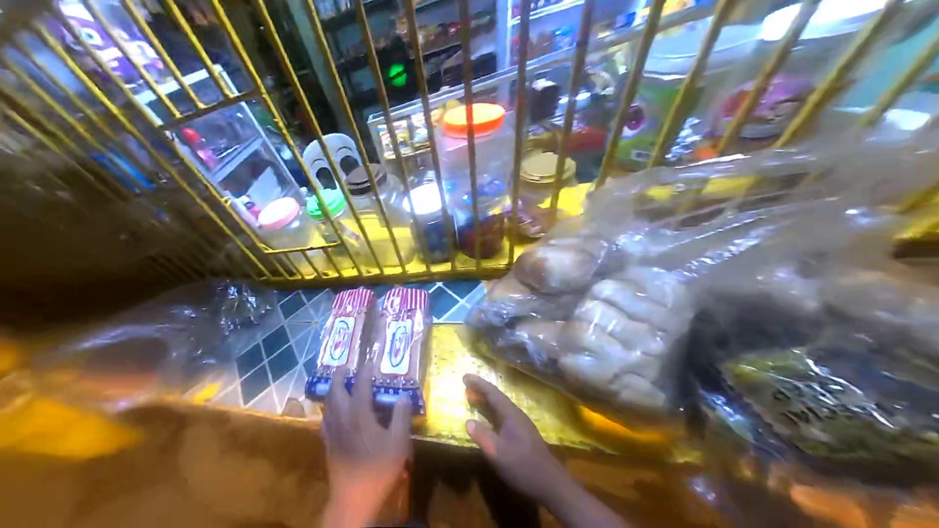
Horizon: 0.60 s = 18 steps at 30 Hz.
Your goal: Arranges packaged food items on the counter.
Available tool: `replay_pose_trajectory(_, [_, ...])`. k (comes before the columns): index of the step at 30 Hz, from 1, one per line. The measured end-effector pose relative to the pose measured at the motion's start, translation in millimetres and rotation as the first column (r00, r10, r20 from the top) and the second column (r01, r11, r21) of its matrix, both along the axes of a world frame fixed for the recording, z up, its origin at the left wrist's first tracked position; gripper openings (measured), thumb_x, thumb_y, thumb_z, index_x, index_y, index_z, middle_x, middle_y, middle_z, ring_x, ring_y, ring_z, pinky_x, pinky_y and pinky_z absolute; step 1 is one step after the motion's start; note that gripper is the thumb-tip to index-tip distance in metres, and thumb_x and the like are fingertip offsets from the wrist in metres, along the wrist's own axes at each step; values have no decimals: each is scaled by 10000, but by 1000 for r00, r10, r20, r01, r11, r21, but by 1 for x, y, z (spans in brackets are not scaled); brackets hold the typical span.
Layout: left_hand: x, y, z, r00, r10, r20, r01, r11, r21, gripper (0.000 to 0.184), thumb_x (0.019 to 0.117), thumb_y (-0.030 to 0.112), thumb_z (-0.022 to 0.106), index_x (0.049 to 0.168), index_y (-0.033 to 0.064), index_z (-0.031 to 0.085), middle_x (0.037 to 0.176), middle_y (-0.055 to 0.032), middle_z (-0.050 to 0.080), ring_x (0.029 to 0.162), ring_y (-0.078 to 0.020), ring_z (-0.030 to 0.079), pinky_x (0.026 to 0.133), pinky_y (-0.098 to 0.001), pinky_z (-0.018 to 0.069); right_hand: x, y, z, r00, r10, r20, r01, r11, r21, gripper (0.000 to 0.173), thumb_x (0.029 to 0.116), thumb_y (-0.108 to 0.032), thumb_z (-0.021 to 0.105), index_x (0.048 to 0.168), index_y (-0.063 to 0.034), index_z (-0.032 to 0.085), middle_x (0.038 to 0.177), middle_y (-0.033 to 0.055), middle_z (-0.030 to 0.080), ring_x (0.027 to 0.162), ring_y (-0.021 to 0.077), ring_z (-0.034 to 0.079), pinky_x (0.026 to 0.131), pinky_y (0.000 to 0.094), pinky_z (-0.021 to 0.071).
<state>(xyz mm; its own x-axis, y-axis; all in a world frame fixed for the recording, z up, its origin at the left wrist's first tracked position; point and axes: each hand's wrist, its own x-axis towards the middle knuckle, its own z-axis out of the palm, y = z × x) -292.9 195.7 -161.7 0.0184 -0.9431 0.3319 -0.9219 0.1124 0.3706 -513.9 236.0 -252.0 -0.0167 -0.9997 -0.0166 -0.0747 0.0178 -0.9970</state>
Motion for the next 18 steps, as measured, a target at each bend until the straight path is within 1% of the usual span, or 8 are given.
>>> replay_pose_trajectory(3, [43,-30,3,996,71,-60,-75,995,-64,727,834,584,684,1393,122,624,1446,-229,534,1278,-418,556,997,-649,482,9,-5,7,999,-1,-34,1,1000,14,728,899,-379,657,1541,-117,435,1500,81,526,1349,156,539,1106,365,493])
replay_pose_trajectory(6, [71,-72,-2,967,156,-200,-125,980,157,825,858,571,725,1532,175,461,1486,-180,508,1288,-383,559,1011,-659,479,23,-25,20,999,37,-38,-33,994,104,896,878,-500,702,1610,-160,313,1609,93,403,1447,183,442,1173,394,427])
replay_pose_trajectory(8, [84,-98,-15,942,159,-295,-60,946,318,851,874,561,728,1567,205,386,1394,-165,596,1177,-333,651,958,-614,546,36,-42,24,997,71,-25,-68,992,110,983,873,-522,724,1644,-191,210,1661,98,309,1488,195,384,1203,416,387])
replay_pose_trajectory(10, [94,-110,-30,922,109,-372,36,931,363,670,907,505,718,1479,228,506,1217,-99,708,1045,-254,717,903,-556,598,54,-56,24,995,95,30,-96,994,49,979,882,-443,737,1650,-209,177,1640,82,351,1441,168,448,1166,409,442])
replay_pose_trajectory(12, [102,-109,-36,915,77,-397,61,944,325,510,944,374,688,1411,195,589,1182,-77,719,1027,-230,712,909,-529,594,74,-67,24,987,145,72,-143,989,-37,950,887,-367,749,1645,-199,201,1628,89,367,1400,165,499,1121,407,504])
replay_pose_trajectory(14, [107,-109,-40,927,51,-372,66,953,294,464,967,323,650,1397,154,602,1205,-87,714,1076,-226,700,946,-510,584,80,-76,23,980,199,15,-198,978,-67,946,884,-405,743,1646,-189,227,1691,135,219,1503,223,360,1176,438,431])
replay_pose_trajectory(15, [109,-108,-41,940,42,-339,62,956,288,487,968,326,650,1412,137,588,1242,-105,699,1118,-241,686,969,-516,571,76,-76,23,978,206,-14,-207,976,-72,923,885,-405,739,1640,-187,256,1697,136,200,1525,229,319,1196,438,404])
replay_pose_trajectory(18, [100,-110,-10,972,-99,-215,142,970,195,711,945,421,666,1520,58,458,1479,-215,533,1367,-352,520,1124,-579,431,50,-56,24,992,126,21,-123,987,-104,819,910,-332,727,1599,-116,338,1646,113,340,1489,194,384,1203,417,398])
